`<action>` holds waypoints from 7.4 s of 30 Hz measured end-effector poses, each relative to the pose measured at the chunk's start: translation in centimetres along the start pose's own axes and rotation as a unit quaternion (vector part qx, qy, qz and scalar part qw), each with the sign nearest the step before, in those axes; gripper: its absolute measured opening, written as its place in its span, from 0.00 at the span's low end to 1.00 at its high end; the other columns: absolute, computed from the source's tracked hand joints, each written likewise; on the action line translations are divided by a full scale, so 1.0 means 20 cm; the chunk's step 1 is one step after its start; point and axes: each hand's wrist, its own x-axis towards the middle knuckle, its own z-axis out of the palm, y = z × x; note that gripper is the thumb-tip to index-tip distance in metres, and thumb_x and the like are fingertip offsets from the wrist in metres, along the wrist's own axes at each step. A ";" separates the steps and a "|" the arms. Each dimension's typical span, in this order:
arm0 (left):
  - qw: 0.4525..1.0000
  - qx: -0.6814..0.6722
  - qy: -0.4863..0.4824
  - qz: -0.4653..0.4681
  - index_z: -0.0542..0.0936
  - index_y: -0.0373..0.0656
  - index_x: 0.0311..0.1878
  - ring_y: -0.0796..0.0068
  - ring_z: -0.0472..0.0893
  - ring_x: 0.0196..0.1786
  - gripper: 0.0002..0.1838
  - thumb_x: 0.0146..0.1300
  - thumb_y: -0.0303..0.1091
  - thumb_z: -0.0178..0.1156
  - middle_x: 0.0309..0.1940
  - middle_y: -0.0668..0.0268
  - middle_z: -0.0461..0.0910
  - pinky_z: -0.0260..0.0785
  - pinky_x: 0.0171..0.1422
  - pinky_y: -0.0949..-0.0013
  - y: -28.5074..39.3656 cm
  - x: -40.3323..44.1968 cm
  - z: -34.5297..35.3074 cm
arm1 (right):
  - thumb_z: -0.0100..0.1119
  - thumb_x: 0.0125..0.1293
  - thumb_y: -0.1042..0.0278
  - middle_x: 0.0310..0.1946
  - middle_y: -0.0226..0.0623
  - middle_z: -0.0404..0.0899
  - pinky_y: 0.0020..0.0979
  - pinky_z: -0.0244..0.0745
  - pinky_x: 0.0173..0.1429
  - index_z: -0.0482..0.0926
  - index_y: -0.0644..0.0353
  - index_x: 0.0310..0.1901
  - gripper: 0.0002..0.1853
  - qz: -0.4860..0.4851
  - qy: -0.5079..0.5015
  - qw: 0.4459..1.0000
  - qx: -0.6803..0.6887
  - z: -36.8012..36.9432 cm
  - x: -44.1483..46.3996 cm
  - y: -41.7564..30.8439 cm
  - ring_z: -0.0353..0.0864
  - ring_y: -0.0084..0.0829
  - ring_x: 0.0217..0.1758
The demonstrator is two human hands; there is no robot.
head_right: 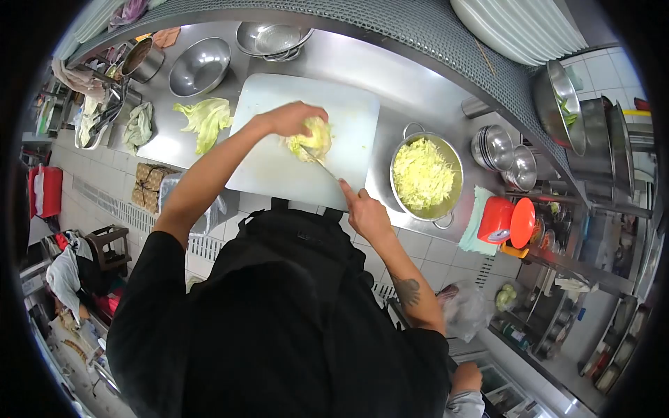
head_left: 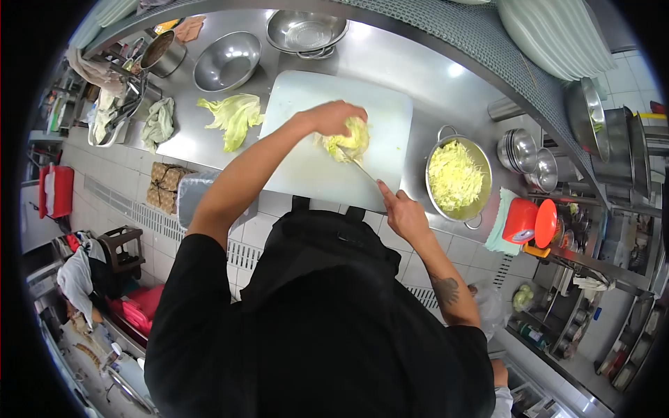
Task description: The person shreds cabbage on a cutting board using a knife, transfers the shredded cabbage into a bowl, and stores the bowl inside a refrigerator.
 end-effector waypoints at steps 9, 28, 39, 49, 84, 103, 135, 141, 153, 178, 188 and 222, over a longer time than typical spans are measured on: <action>0.938 -0.172 0.232 -0.194 0.77 0.38 0.56 0.61 0.85 0.44 0.31 0.52 0.41 0.78 0.45 0.52 0.84 0.78 0.46 0.63 -0.26 -0.22 0.00 | 0.54 0.73 0.65 0.32 0.52 0.77 0.52 0.78 0.39 0.67 0.43 0.74 0.28 0.065 -0.026 0.997 0.041 -0.17 -0.19 0.07 0.82 0.54 0.35; 0.662 -0.552 0.411 -0.297 0.68 0.37 0.56 0.67 0.85 0.44 0.27 0.61 0.32 0.74 0.46 0.56 0.80 0.84 0.42 0.62 -0.11 -0.51 0.35 | 0.51 0.73 0.69 0.33 0.61 0.80 0.54 0.77 0.48 0.58 0.46 0.78 0.33 0.090 -0.005 0.965 0.246 0.13 0.08 -0.17 0.82 0.61 0.38; 0.644 -0.643 0.385 -0.155 0.71 0.34 0.62 0.65 0.83 0.54 0.22 0.71 0.34 0.63 0.56 0.58 0.80 0.82 0.53 0.61 -0.17 -0.64 0.05 | 0.56 0.70 0.69 0.30 0.53 0.78 0.52 0.77 0.40 0.70 0.39 0.72 0.29 0.108 0.119 0.981 0.106 -0.19 0.29 -0.14 0.81 0.55 0.32; 0.690 -0.571 0.386 -0.221 0.75 0.34 0.62 0.69 0.83 0.52 0.25 0.67 0.38 0.68 0.54 0.61 0.82 0.78 0.50 0.63 -0.41 -0.30 -0.05 | 0.54 0.63 0.77 0.40 0.45 0.76 0.44 0.82 0.35 0.69 0.36 0.72 0.35 0.011 0.075 0.996 -0.044 0.20 0.24 -0.16 0.82 0.45 0.39; 0.558 0.136 0.739 -0.352 0.81 0.35 0.54 0.49 0.80 0.58 0.15 0.66 0.22 0.56 0.52 0.50 0.83 0.69 0.65 0.52 -0.41 -1.39 0.70 | 0.54 0.77 0.67 0.25 0.35 0.74 0.29 0.74 0.36 0.69 0.53 0.73 0.25 -0.160 -0.114 0.894 0.403 0.51 0.63 -1.34 0.74 0.22 0.26; 0.727 0.120 0.620 -0.268 0.82 0.39 0.39 0.56 0.83 0.31 0.13 0.58 0.37 0.70 0.29 0.57 0.83 0.78 0.43 0.56 -0.50 -0.52 0.26 | 0.54 0.78 0.63 0.27 0.28 0.74 0.22 0.68 0.23 0.74 0.60 0.65 0.19 0.211 0.037 0.846 0.488 -0.08 0.18 -0.47 0.70 0.15 0.21; 0.956 0.236 0.088 0.148 0.79 0.41 0.47 0.66 0.77 0.53 0.14 0.56 0.28 0.61 0.45 0.66 0.78 0.71 0.61 0.64 -0.13 -0.30 0.49 | 0.49 0.70 0.73 0.36 0.61 0.78 0.54 0.82 0.40 0.63 0.63 0.48 0.09 0.196 -0.045 0.979 0.038 0.14 0.21 -0.44 0.85 0.61 0.36; 0.949 0.257 0.112 0.144 0.80 0.41 0.50 0.67 0.77 0.54 0.15 0.58 0.28 0.58 0.46 0.65 0.79 0.70 0.62 0.66 -0.12 -0.31 0.48 | 0.48 0.71 0.73 0.36 0.61 0.78 0.53 0.83 0.40 0.64 0.62 0.47 0.08 0.184 -0.038 0.982 0.032 0.22 0.25 -0.42 0.85 0.61 0.36; 0.947 0.239 0.149 0.157 0.78 0.39 0.52 0.65 0.77 0.57 0.15 0.62 0.29 0.54 0.49 0.63 0.78 0.70 0.64 0.64 -0.17 -0.36 0.53 | 0.46 0.71 0.74 0.36 0.62 0.79 0.55 0.82 0.40 0.65 0.63 0.49 0.08 0.179 -0.019 0.982 0.055 0.29 0.27 -0.45 0.85 0.61 0.35; 0.924 0.244 0.207 0.208 0.81 0.35 0.51 0.62 0.76 0.60 0.17 0.60 0.29 0.57 0.51 0.60 0.79 0.71 0.66 0.63 -0.27 -0.45 0.56 | 0.48 0.71 0.71 0.35 0.63 0.80 0.56 0.82 0.41 0.65 0.64 0.46 0.08 0.166 -0.025 0.983 0.073 0.30 0.30 -0.59 0.85 0.63 0.36; 0.921 0.243 0.199 0.231 0.82 0.35 0.48 0.62 0.77 0.56 0.16 0.57 0.29 0.58 0.48 0.60 0.79 0.73 0.62 0.65 -0.33 -0.46 0.57 | 0.48 0.70 0.72 0.33 0.63 0.80 0.59 0.81 0.40 0.65 0.63 0.47 0.08 0.163 -0.040 0.983 0.076 0.29 0.32 -0.58 0.85 0.63 0.35; 0.943 -0.145 0.267 -0.132 0.70 0.43 0.62 0.55 0.78 0.61 0.37 0.50 0.34 0.79 0.55 0.53 0.78 0.69 0.66 0.60 -0.38 -0.30 0.07 | 0.51 0.72 0.64 0.30 0.64 0.81 0.63 0.74 0.44 0.68 0.62 0.48 0.10 0.158 0.014 0.959 0.235 0.34 0.07 -0.21 0.80 0.68 0.37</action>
